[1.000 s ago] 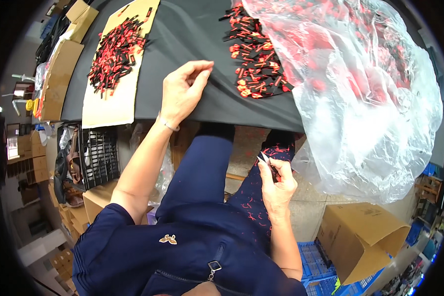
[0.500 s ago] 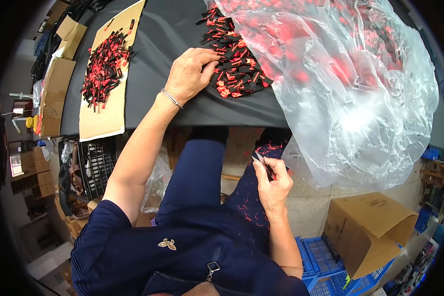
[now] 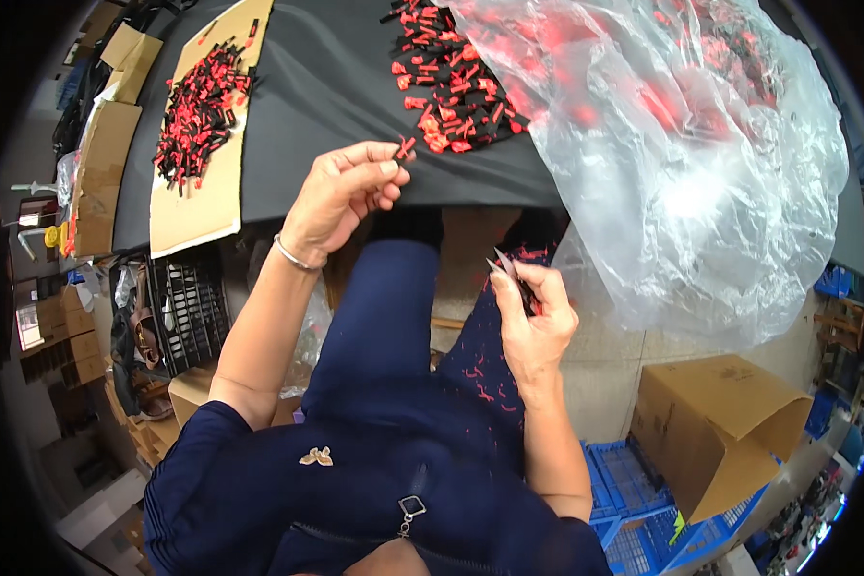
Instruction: The person is assembling small electrical components by sliding red rubber sleeves onto black wire connectors using their hands. They pick up components from a pile on the table and place the finished pieces onto a cardboard sheet.
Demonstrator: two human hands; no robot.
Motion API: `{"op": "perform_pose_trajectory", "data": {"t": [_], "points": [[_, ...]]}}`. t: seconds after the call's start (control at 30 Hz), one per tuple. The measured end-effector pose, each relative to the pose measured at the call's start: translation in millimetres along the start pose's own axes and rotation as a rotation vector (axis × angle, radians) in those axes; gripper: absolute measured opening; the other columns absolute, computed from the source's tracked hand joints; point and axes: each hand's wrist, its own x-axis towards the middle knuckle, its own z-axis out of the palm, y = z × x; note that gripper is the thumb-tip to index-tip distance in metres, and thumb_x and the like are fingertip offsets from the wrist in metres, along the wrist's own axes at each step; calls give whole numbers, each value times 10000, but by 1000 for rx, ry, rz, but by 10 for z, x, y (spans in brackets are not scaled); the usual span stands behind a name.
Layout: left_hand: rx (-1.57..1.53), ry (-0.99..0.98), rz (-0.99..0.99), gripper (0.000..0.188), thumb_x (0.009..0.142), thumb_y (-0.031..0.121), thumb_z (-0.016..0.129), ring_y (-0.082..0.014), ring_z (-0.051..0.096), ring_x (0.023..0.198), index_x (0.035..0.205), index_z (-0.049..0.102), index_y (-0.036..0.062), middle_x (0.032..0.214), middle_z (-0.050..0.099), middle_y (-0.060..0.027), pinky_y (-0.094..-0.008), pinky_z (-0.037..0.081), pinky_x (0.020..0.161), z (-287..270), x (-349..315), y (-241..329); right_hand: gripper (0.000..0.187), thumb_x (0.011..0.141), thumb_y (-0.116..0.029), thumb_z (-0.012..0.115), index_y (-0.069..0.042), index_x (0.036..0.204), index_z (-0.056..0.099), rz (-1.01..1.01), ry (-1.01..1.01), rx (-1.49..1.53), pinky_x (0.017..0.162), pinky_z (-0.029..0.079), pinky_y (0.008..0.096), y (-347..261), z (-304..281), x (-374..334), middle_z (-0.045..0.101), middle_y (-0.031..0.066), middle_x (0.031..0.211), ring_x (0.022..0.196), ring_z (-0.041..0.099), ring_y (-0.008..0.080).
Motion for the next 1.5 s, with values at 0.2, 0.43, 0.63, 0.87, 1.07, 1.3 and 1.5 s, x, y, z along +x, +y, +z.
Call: {"op": "perform_pose_trajectory", "data": {"t": [0.2,0.43,0.63,0.87,1.07,1.3,1.5], "points": [[-117,-115,-100,172,834,105,643,-72,615,623,980,643,15,782,671,-56,-183,503,594,266,-412,-274,236,734,-52,769,14,903,617,-227,26,-206,590,477,220,-263,65,-18,644,69,750,643,595,98],[-126,-185,-168,170,832,86,624,-80,609,620,976,638,-4,772,663,-56,-197,509,592,466,-683,-405,285,675,-139,806,-26,884,649,-601,88,-527,487,441,275,-281,-50,-36,612,54,662,553,561,167],[-92,-168,-193,184,827,87,611,-75,585,611,978,642,-14,745,644,-46,-199,496,597,525,-731,-418,296,658,-163,814,-29,862,647,-652,61,-617,474,427,271,-266,-135,-84,610,42,649,550,558,171],[-56,-159,-210,188,828,86,600,-68,575,607,971,648,-26,734,635,-37,-196,490,594,533,-689,-466,315,652,-176,817,-32,871,643,-716,35,-662,470,423,279,-156,-182,-87,601,41,641,540,546,171],[-23,-182,-240,178,833,92,600,-61,569,598,961,652,-20,733,634,-34,-190,483,589,514,-644,-494,297,676,-175,811,-25,865,637,-592,-19,-549,492,428,262,-71,-157,-117,609,33,684,559,547,150],[8,-136,-245,160,843,102,608,-55,573,608,956,646,-6,745,641,-32,-190,481,588,462,-519,-699,170,845,-113,674,7,923,582,118,-255,855,570,464,221,-22,-227,-74,618,83,813,625,537,95],[-53,-147,-258,162,851,100,593,-65,582,623,954,643,-14,764,646,-39,-196,492,610,493,-573,-639,224,748,-62,761,23,885,605,-56,-86,-124,546,475,232,-140,-262,-122,624,50,755,624,576,108]]}}
